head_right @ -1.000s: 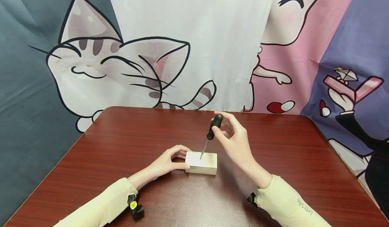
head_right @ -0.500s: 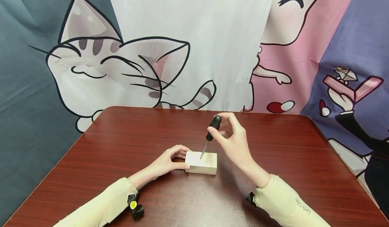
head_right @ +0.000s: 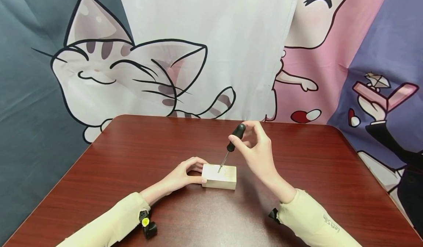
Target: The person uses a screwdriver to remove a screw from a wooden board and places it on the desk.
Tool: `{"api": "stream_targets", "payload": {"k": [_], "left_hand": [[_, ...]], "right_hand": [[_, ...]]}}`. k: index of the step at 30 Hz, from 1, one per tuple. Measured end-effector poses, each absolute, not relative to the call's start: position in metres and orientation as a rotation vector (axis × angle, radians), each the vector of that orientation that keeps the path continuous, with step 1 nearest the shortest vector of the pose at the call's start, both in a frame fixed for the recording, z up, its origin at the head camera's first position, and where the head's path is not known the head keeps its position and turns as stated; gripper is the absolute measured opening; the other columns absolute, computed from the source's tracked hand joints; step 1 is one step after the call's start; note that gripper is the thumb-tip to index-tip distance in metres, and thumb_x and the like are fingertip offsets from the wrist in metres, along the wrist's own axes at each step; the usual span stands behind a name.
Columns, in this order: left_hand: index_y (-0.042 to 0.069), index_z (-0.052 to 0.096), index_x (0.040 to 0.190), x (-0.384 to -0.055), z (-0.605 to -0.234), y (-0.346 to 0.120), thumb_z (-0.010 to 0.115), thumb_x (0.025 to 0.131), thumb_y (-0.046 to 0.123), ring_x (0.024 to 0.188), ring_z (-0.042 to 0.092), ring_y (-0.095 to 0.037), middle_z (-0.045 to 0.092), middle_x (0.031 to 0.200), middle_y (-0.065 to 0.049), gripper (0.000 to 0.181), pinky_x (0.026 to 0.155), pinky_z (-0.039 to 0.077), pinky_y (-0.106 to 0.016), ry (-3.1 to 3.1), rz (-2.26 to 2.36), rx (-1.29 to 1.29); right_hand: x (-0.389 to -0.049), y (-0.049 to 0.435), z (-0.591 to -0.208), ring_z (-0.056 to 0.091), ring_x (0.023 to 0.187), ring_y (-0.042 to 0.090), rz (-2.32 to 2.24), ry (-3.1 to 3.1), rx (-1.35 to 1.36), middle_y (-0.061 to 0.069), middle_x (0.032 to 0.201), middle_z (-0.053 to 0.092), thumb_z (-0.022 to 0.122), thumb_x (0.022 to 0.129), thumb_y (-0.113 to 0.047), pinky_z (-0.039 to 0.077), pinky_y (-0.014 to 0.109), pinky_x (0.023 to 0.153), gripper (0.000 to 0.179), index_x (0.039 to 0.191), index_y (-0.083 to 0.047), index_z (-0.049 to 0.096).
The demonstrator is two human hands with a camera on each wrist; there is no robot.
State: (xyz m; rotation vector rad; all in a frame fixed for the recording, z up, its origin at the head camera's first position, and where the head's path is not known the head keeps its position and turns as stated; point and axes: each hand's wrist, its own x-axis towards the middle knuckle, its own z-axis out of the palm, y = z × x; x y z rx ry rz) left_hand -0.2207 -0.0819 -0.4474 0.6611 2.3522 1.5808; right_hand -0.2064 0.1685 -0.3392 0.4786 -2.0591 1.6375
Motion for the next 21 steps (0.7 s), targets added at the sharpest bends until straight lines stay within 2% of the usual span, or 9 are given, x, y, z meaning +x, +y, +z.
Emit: {"api": "stream_targets", "payload": {"k": [6,12,14,18,21], "left_hand": [[0.020,0.064,0.123,-0.221,-0.449,-0.082,0.083,0.080,0.021,0.107,0.065,-0.015,0.065,0.119,-0.004,0.047,0.095,0.054,-0.030,2.358,1.579,0.673],[0.018,0.064,0.123,-0.221,-0.449,-0.082,0.083,0.081,0.021,0.109,0.064,-0.019,0.065,0.119,-0.006,0.046,0.096,0.054,-0.037,2.359,1.579,0.688],[0.017,0.064,0.123,-0.221,-0.448,-0.082,0.082,0.081,0.020,0.110,0.064,-0.020,0.065,0.120,-0.007,0.047,0.097,0.054,-0.039,2.357,1.583,0.688],[0.017,0.064,0.124,-0.221,-0.448,-0.082,0.083,0.081,0.020,0.110,0.064,-0.021,0.065,0.120,-0.007,0.047,0.097,0.054,-0.040,2.349,1.593,0.682],[0.017,0.064,0.123,-0.221,-0.448,-0.082,0.083,0.081,0.020,0.109,0.064,-0.020,0.065,0.120,-0.007,0.047,0.097,0.054,-0.039,2.346,1.593,0.679]], "right_hand": [[-0.209,0.175,-0.342,0.063,0.076,0.004,1.593,-2.084,0.483,-0.009,0.088,0.066,0.075,0.086,-0.003,0.047,0.017,0.053,0.033,0.114,-0.003,0.059],[-0.207,0.187,-0.340,0.068,0.088,0.002,1.500,-2.140,0.461,-0.015,0.100,0.071,0.077,0.085,-0.008,0.053,0.015,0.069,0.035,0.117,-0.011,0.066],[-0.206,0.192,-0.339,0.068,0.088,0.002,1.481,-2.145,0.461,-0.014,0.101,0.072,0.078,0.084,-0.007,0.054,0.014,0.072,0.035,0.117,-0.012,0.067],[-0.205,0.200,-0.340,0.068,0.084,0.001,1.498,-2.142,0.446,-0.008,0.104,0.075,0.077,0.083,-0.002,0.054,0.015,0.071,0.036,0.116,-0.007,0.068],[-0.204,0.206,-0.343,0.068,0.091,0.000,1.489,-2.162,0.408,-0.002,0.106,0.076,0.078,0.082,-0.001,0.053,0.014,0.073,0.036,0.116,-0.006,0.069]]}}
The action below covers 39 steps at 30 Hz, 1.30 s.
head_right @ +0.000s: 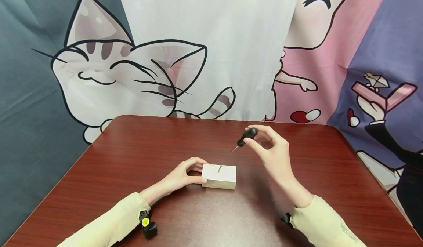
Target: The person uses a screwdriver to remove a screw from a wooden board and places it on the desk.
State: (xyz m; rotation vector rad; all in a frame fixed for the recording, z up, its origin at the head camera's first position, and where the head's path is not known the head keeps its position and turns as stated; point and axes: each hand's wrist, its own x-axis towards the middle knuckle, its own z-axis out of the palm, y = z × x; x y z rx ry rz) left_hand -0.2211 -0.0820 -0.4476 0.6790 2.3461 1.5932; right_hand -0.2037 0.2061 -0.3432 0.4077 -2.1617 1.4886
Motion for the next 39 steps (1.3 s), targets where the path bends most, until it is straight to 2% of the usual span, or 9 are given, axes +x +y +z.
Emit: {"api": "stream_targets", "payload": {"k": [3,6,10,17,27,39], "left_hand": [[0.018,0.064,0.123,-0.221,-0.447,-0.083,0.083,0.080,0.021,0.109,0.065,-0.019,0.065,0.120,-0.007,0.047,0.097,0.054,-0.037,2.347,1.588,0.678],[0.019,0.064,0.123,-0.221,-0.447,-0.083,0.083,0.080,0.022,0.109,0.065,-0.018,0.065,0.120,-0.005,0.047,0.096,0.054,-0.034,2.354,1.578,0.681],[0.022,0.064,0.123,-0.221,-0.448,-0.084,0.083,0.080,0.023,0.109,0.064,-0.015,0.064,0.120,-0.002,0.047,0.095,0.054,-0.029,2.360,1.565,0.673],[0.023,0.063,0.123,-0.220,-0.447,-0.084,0.083,0.080,0.021,0.109,0.064,-0.013,0.063,0.119,0.000,0.047,0.094,0.054,-0.027,2.345,1.571,0.658],[0.023,0.063,0.124,-0.220,-0.447,-0.084,0.083,0.080,0.021,0.110,0.064,-0.014,0.064,0.119,0.000,0.048,0.094,0.054,-0.027,2.331,1.575,0.658],[0.022,0.064,0.123,-0.220,-0.446,-0.083,0.083,0.080,0.022,0.109,0.065,-0.015,0.064,0.120,-0.001,0.048,0.094,0.054,-0.027,2.337,1.572,0.662]], "right_hand": [[-0.202,0.213,-0.348,0.067,0.097,-0.001,1.468,-2.193,0.354,-0.005,0.107,0.076,0.079,0.082,-0.004,0.053,0.012,0.078,0.036,0.117,-0.008,0.070],[-0.199,0.220,-0.352,0.068,0.092,0.000,1.480,-2.201,0.315,-0.013,0.105,0.074,0.079,0.082,-0.006,0.056,0.014,0.080,0.036,0.117,-0.009,0.070],[-0.195,0.229,-0.355,0.068,0.085,0.000,1.469,-2.214,0.272,-0.016,0.102,0.072,0.080,0.081,-0.005,0.056,0.014,0.079,0.036,0.115,-0.008,0.070],[-0.184,0.234,-0.355,0.068,0.078,-0.006,1.389,-2.267,0.194,-0.013,0.088,0.072,0.080,0.080,-0.002,0.056,0.012,0.074,0.032,0.110,0.000,0.070],[-0.189,0.264,-0.381,0.069,0.072,-0.007,1.258,-2.396,0.118,-0.018,0.083,0.069,0.083,0.080,-0.018,0.054,0.009,0.069,0.028,0.105,-0.014,0.070],[-0.182,0.277,-0.390,0.066,0.074,-0.012,1.159,-2.462,0.108,-0.021,0.083,0.068,0.083,0.080,-0.017,0.052,0.006,0.070,0.027,0.101,-0.012,0.067]]}}
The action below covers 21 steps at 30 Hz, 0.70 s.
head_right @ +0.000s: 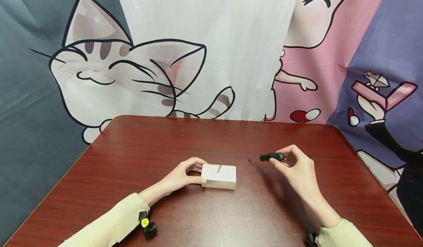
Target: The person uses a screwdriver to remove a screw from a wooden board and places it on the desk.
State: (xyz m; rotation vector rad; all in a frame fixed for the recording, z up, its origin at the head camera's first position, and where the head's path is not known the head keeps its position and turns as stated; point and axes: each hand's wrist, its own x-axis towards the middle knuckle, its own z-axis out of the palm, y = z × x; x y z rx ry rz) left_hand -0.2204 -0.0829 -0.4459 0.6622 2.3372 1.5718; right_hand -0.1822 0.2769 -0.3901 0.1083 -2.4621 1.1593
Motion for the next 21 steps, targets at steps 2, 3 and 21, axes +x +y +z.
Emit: {"api": "stream_targets", "payload": {"k": [2,3,21], "left_hand": [[0.023,0.063,0.123,-0.220,-0.446,-0.083,0.083,0.080,0.022,0.109,0.064,-0.015,0.064,0.120,-0.001,0.048,0.094,0.054,-0.028,2.336,1.573,0.658],[0.023,0.063,0.124,-0.220,-0.446,-0.083,0.083,0.080,0.022,0.110,0.064,-0.015,0.064,0.120,-0.001,0.048,0.094,0.054,-0.028,2.336,1.573,0.656],[0.023,0.064,0.123,-0.222,-0.443,-0.083,0.084,0.079,0.022,0.107,0.065,-0.013,0.064,0.121,-0.002,0.048,0.093,0.054,-0.028,2.320,1.556,0.620]], "right_hand": [[-0.182,0.279,-0.391,0.065,0.075,-0.013,1.138,-2.476,0.124,-0.022,0.083,0.068,0.083,0.080,-0.016,0.052,0.006,0.069,0.026,0.100,-0.012,0.066],[-0.181,0.280,-0.391,0.065,0.074,-0.014,1.123,-2.485,0.132,-0.022,0.083,0.067,0.083,0.080,-0.016,0.052,0.006,0.068,0.026,0.099,-0.013,0.066],[-0.175,0.288,-0.383,0.061,0.071,0.004,0.757,-3.017,0.162,-0.003,0.082,0.073,0.082,0.079,-0.033,0.043,0.023,0.059,0.040,0.112,-0.013,0.074]]}}
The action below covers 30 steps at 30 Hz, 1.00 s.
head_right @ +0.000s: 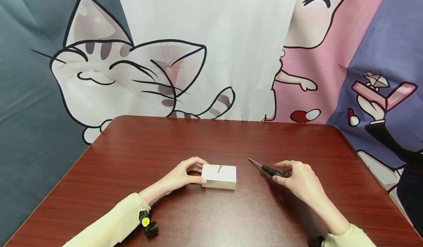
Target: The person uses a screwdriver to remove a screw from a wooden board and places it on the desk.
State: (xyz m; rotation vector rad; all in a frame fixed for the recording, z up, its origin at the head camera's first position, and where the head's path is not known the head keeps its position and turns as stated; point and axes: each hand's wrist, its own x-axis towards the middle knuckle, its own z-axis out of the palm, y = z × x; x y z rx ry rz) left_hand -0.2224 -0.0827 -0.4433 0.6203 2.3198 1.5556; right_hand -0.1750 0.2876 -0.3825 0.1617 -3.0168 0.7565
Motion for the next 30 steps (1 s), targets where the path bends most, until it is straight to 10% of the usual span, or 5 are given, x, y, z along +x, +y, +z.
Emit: {"api": "stream_targets", "payload": {"k": [30], "left_hand": [[0.014,0.062,0.128,-0.226,-0.427,-0.077,0.080,0.084,0.025,0.111,0.059,-0.019,0.061,0.125,-0.004,0.049,0.088,0.055,-0.029,2.461,1.436,0.849]], "right_hand": [[-0.175,0.287,-0.405,0.056,0.061,0.004,0.986,-3.150,0.263,-0.003,0.073,0.063,0.082,0.079,-0.034,0.045,0.022,0.055,0.030,0.102,-0.018,0.070]]}}
